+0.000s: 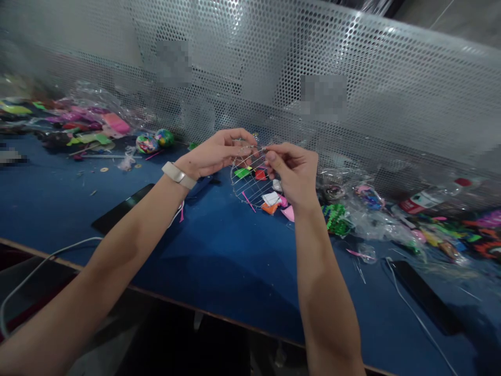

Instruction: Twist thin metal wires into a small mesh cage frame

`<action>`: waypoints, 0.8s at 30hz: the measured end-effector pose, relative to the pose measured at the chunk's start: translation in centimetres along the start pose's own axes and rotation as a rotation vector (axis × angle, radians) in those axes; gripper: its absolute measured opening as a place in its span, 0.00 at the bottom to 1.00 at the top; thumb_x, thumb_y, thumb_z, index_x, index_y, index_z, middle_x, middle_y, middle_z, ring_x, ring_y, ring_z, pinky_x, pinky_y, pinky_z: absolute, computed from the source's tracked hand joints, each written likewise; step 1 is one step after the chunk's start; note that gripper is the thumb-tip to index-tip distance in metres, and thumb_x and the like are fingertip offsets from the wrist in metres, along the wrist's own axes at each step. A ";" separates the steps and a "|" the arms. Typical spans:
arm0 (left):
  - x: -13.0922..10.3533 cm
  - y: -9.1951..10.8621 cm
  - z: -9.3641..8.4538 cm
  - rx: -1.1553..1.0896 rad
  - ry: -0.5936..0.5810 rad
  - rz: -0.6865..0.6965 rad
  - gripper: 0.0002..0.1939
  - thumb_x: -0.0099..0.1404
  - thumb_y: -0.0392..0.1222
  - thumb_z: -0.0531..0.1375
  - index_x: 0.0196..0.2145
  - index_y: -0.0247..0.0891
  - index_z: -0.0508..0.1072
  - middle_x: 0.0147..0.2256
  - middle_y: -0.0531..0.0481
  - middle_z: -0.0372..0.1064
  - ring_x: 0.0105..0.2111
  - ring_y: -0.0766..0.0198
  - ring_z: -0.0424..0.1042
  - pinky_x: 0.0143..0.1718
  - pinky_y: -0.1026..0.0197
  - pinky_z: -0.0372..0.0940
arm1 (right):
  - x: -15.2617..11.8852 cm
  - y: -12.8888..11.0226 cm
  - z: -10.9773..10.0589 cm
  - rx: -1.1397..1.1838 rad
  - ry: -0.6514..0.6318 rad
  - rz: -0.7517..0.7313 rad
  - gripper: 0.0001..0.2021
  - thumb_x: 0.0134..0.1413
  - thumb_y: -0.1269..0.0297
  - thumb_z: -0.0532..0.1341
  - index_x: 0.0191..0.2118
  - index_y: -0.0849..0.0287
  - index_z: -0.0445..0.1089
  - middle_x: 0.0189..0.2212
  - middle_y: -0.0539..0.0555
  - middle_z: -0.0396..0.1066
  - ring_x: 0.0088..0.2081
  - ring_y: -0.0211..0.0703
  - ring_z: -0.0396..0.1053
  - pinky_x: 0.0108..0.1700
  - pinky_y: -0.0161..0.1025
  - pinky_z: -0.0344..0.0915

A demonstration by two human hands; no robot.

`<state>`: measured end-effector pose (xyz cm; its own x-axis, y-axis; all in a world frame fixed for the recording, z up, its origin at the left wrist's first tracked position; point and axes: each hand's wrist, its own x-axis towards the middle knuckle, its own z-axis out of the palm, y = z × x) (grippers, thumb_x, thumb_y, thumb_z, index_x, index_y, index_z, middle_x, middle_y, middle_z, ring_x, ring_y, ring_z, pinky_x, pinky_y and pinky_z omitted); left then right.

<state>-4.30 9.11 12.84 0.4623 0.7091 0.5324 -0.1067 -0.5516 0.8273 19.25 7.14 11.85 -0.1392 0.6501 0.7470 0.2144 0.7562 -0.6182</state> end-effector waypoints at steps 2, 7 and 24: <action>-0.2 0.6 0.6 0.008 -0.029 0.025 0.14 0.76 0.53 0.71 0.43 0.39 0.82 0.38 0.47 0.81 0.38 0.60 0.83 0.42 0.54 0.79 | 0.0 -0.1 0.1 0.086 0.002 0.032 0.23 0.59 0.34 0.75 0.41 0.50 0.84 0.26 0.50 0.76 0.22 0.40 0.69 0.21 0.42 0.67; -0.6 1.3 1.4 -0.139 -0.156 0.027 0.23 0.70 0.62 0.74 0.39 0.37 0.81 0.36 0.47 0.77 0.34 0.65 0.77 0.39 0.57 0.75 | 0.0 -0.7 0.7 0.237 -0.008 0.089 0.24 0.51 0.35 0.80 0.38 0.50 0.83 0.24 0.48 0.74 0.22 0.38 0.67 0.20 0.39 0.66; 0.0 -0.3 1.5 0.377 0.172 0.373 0.18 0.76 0.56 0.67 0.36 0.40 0.76 0.35 0.50 0.72 0.34 0.63 0.69 0.39 0.57 0.65 | 0.3 -1.5 1.7 0.311 0.071 0.247 0.17 0.42 0.51 0.85 0.32 0.52 0.84 0.21 0.50 0.74 0.21 0.38 0.66 0.20 0.38 0.58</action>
<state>-2.93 8.63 12.31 0.2998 0.4799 0.8245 0.1018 -0.8754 0.4725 17.24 6.32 12.64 -0.0502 0.8163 0.5754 -0.0712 0.5717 -0.8174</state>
